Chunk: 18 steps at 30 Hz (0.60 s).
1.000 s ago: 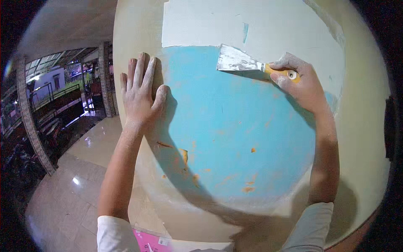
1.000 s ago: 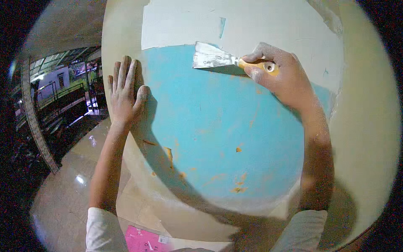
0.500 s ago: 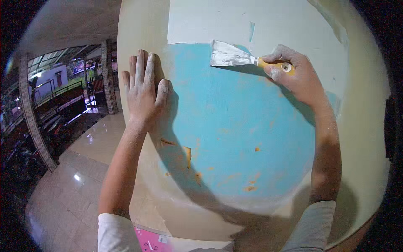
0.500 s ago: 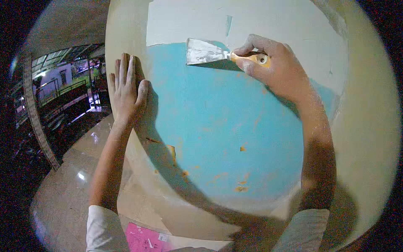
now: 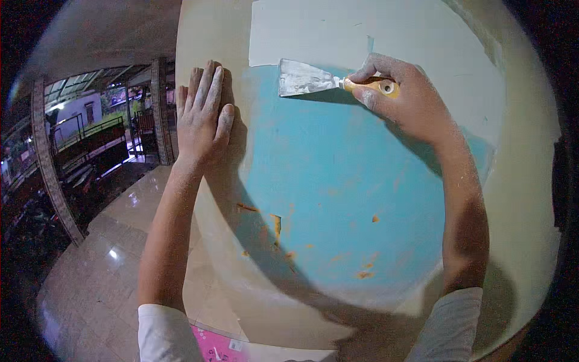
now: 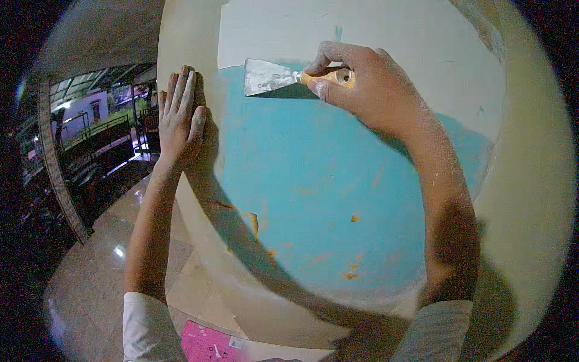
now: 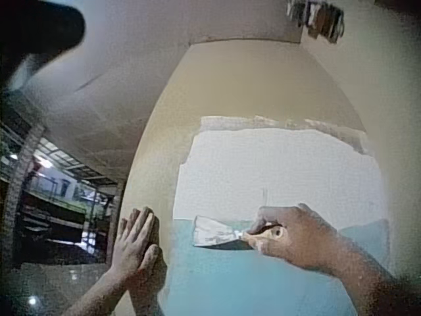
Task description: The person scrapes old paint or plaster from a curved interior wall using a putty knife.
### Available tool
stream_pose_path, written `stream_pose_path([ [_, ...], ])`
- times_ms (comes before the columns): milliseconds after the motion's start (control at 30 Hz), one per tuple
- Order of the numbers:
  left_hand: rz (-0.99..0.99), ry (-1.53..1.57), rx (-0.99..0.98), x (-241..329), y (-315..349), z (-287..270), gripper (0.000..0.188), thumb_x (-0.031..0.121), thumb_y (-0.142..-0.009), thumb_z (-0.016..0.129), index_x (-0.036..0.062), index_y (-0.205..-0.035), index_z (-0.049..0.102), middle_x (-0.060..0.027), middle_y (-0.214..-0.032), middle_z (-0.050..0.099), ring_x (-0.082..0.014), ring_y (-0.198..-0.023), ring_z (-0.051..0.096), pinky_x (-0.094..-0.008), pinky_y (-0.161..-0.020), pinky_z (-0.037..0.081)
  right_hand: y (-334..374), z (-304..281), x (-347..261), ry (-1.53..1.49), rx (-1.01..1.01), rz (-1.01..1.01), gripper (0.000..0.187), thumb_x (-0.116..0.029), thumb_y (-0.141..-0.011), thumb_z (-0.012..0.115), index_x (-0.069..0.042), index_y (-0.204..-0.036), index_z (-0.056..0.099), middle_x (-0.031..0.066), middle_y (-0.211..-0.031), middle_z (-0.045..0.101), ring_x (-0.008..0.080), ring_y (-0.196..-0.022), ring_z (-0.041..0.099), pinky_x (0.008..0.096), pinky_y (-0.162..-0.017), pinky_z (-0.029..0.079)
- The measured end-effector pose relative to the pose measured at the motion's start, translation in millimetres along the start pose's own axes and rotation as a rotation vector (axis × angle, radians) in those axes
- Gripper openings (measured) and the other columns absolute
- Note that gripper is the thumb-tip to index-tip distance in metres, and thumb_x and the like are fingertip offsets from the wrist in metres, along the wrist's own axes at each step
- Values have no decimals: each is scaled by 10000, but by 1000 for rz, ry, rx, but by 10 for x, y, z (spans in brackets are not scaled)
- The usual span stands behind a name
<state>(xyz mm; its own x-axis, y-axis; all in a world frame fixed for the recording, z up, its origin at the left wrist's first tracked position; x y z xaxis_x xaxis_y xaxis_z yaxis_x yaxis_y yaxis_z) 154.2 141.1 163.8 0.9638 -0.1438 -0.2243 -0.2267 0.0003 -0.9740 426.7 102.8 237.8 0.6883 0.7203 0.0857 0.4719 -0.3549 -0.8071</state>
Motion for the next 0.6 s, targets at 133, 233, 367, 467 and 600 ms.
stream_pose_path([
  [133,-42,23,-13,-14,20,43,633,281,-973,444,97,-1560,292,-115,-1635,245,-336,-1521,174,-521,-1229,95,-33,27,-12,-6,26,-59,244,-279,-868,684,-89,-1021,699,125,-966,722,276,-880,685,405,-848,523],
  [233,-39,36,-4,-2,0,30,638,265,-965,453,92,-1558,292,-117,-1635,244,-336,-1521,173,-524,-1228,96,-78,28,-58,8,33,-85,250,-290,-862,684,-93,-1015,698,129,-960,725,275,-876,689,408,-839,527],
  [367,-37,43,12,120,22,66,635,259,-961,455,87,-1554,303,-117,-1634,246,-337,-1520,178,-536,-1224,106,-69,78,-6,23,-11,-60,311,-289,-854,645,-26,-1019,669,112,-980,720,206,-850,646,350,-823,512],
  [467,-8,50,24,145,14,78,641,267,-955,457,86,-1552,306,-119,-1633,250,-344,-1517,185,-540,-1222,112,-78,88,-18,-12,-30,-76,313,-314,-858,635,-50,-1018,687,119,-993,726,230,-885,664,365,-840,520],
  [600,-34,44,5,184,-15,111,646,267,-956,448,93,-1558,293,-121,-1631,252,-342,-1516,190,-542,-1223,110,-98,118,-4,6,33,-124,272,-343,-868,664,-119,-1017,702,139,-948,732,314,-875,700,427,-827,534],
])
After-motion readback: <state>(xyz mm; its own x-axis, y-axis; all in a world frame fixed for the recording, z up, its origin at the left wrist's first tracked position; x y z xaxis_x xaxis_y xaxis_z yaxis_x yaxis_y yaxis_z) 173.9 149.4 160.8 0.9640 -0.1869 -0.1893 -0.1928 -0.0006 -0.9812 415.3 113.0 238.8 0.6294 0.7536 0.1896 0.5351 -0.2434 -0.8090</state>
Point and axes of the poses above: each hand's wrist, its own y-axis away from the middle knuckle, its own z-axis out of the palm, x = y × z, the point moved 10 cm from there along -y, towards the middle knuckle
